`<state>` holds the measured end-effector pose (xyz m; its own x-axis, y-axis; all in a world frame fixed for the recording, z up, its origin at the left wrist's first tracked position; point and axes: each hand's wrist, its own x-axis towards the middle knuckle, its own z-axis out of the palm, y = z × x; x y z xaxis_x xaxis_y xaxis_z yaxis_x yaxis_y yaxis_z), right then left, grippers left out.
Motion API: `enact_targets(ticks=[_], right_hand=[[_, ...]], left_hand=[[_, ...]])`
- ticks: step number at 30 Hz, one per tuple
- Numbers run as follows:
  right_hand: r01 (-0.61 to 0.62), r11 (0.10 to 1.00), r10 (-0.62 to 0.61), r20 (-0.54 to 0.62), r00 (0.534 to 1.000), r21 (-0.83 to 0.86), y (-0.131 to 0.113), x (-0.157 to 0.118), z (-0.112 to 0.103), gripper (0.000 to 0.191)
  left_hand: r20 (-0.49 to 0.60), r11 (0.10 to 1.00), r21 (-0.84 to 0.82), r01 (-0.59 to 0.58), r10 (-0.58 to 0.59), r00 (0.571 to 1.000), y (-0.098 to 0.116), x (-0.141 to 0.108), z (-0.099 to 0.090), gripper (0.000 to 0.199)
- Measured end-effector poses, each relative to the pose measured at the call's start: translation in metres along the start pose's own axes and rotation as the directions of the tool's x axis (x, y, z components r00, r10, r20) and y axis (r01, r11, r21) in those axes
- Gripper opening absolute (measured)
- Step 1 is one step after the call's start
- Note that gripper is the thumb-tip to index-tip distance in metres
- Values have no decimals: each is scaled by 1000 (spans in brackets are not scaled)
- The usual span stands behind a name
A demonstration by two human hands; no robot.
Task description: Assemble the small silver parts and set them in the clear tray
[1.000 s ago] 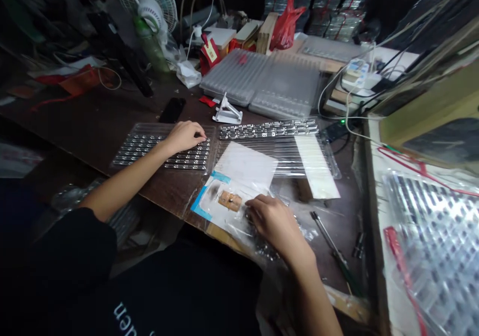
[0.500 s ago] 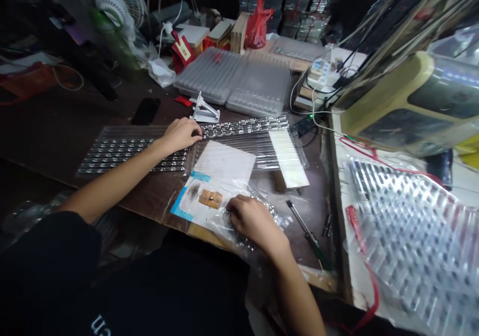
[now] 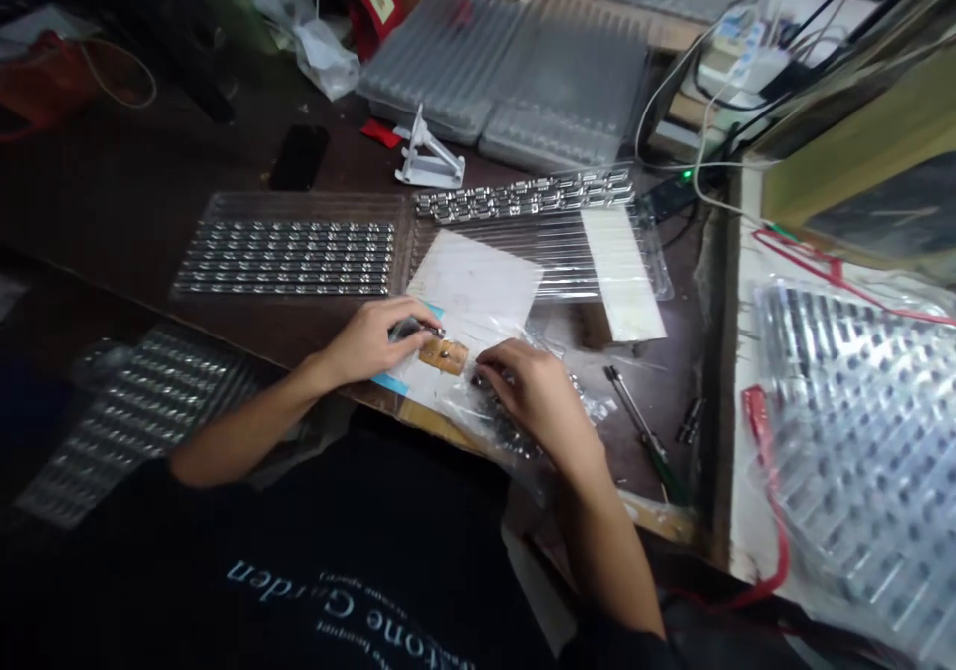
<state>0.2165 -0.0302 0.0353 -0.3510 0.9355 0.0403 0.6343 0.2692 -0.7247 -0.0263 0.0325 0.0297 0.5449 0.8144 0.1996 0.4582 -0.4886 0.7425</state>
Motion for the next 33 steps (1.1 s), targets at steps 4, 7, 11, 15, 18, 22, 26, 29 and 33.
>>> enact_targets(ticks=[4, 7, 11, 15, 18, 22, 26, 29, 33], right_hand=[[12, 1000, -12, -47, 999, 6, -5, 3, 6, 20], [13, 1000, -12, -51, 999, 19, -7, 5, 10, 20], [10, 1000, -10, -42, 999, -2, -8, 7, 14, 19], [-25, 999, 25, 4, 1000, -40, -6, 10, 19, 19], [-42, 998, 43, 22, 999, -54, -6, 12, 24, 21], [-34, 998, 36, 30, 999, -45, -7, 14, 27, 23], [-30, 999, 31, 24, 999, -30, -8, 15, 28, 23], [-32, 999, 31, -5, 999, -39, -7, 15, 28, 22], [-31, 998, 30, -16, 999, -51, -6, 15, 28, 21]], left_hand=[[-6, 995, -95, 7, -8, 1000, -4, -20, 19, 9], [-28, 996, -89, -11, 9, 1000, -5, -23, 23, 11], [-64, 998, -31, -48, 46, 997, -5, -26, 24, 13], [-79, 995, 11, -100, 101, 992, -8, -29, 27, 14], [-113, 991, 26, -131, 133, 985, -11, -30, 30, 11], [-128, 992, 34, -118, 122, 984, -13, -30, 33, 10], [-154, 996, -61, -67, 57, 986, -11, -29, 29, 10], [-212, 988, -150, -22, -11, 977, -9, -28, 26, 8], [-171, 992, -123, -23, 2, 985, -10, -27, 27, 7]])
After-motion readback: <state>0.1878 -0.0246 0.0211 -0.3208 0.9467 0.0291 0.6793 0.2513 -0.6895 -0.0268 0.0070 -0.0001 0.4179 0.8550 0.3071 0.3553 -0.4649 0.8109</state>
